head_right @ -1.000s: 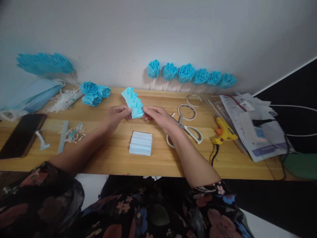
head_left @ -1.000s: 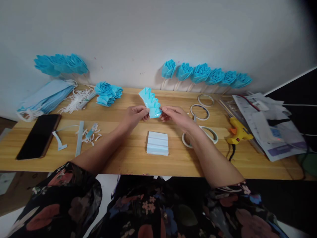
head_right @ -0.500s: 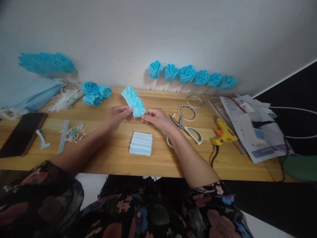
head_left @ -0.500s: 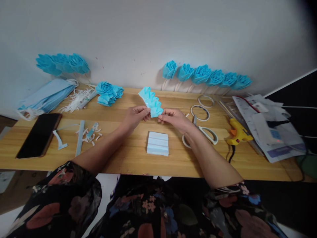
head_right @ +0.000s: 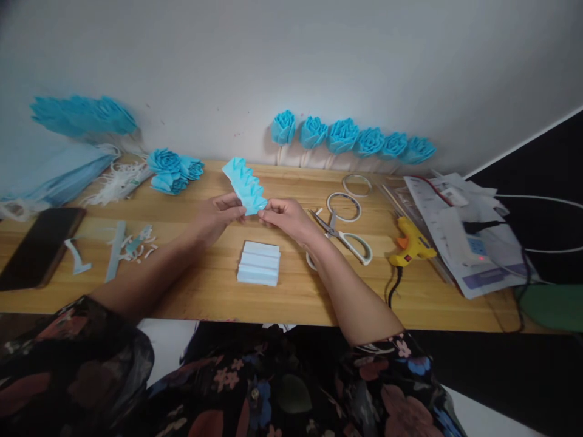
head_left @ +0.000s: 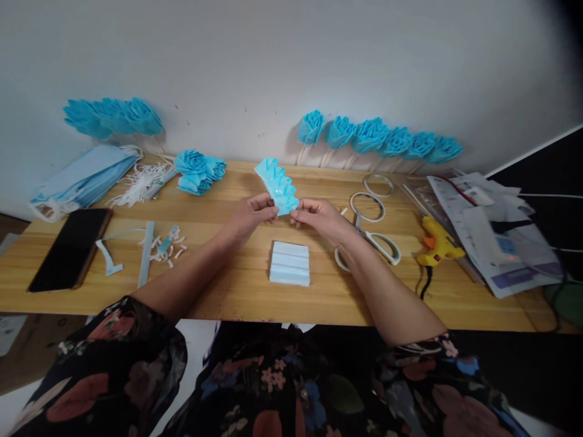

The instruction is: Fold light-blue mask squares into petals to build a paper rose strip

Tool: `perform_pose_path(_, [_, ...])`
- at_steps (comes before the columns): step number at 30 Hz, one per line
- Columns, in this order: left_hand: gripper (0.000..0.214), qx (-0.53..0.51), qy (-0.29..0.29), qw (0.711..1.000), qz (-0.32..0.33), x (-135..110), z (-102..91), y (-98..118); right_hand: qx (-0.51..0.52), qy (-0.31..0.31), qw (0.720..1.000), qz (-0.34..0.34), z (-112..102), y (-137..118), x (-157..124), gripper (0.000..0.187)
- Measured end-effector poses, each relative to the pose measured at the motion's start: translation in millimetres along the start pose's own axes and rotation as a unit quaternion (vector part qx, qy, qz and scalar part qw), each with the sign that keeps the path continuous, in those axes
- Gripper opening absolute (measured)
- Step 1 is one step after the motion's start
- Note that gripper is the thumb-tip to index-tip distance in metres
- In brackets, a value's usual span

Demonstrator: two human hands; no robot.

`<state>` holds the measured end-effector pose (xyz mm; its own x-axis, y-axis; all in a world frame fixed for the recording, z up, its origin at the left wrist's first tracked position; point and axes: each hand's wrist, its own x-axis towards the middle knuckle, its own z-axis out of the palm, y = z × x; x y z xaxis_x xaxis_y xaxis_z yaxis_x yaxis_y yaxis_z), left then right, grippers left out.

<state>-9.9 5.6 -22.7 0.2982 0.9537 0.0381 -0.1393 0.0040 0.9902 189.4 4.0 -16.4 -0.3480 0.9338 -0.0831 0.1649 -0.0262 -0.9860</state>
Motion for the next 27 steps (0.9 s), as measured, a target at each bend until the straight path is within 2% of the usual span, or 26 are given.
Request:
perform_pose_path(5, [0.02,0.007,0.007,1.0,0.006,1,-2.1,-2,0.029,-0.015,0.999,0.015,-4,-6,-1,0.033])
perform_pose_path(10, [0.019,0.007,0.001,1.0,-0.003,1,-2.3,-4,0.076,0.026,0.997,0.01,-6,-12,-1,0.041])
perform_pose_path(17, [0.02,-0.009,-0.027,0.999,-0.015,1,-2.4,-6,0.03,0.053,0.998,-0.016,-2,-6,1,0.034])
perform_pose_path(23, [0.026,-0.013,-0.043,0.999,-0.023,2,-5.6,-11,0.075,0.041,0.996,0.013,-4,-8,0,0.032])
perform_pose_path(27, [0.031,-0.009,-0.055,0.998,-0.034,1,-3.9,-9,0.075,0.016,0.997,0.008,-3,-9,-1,0.035])
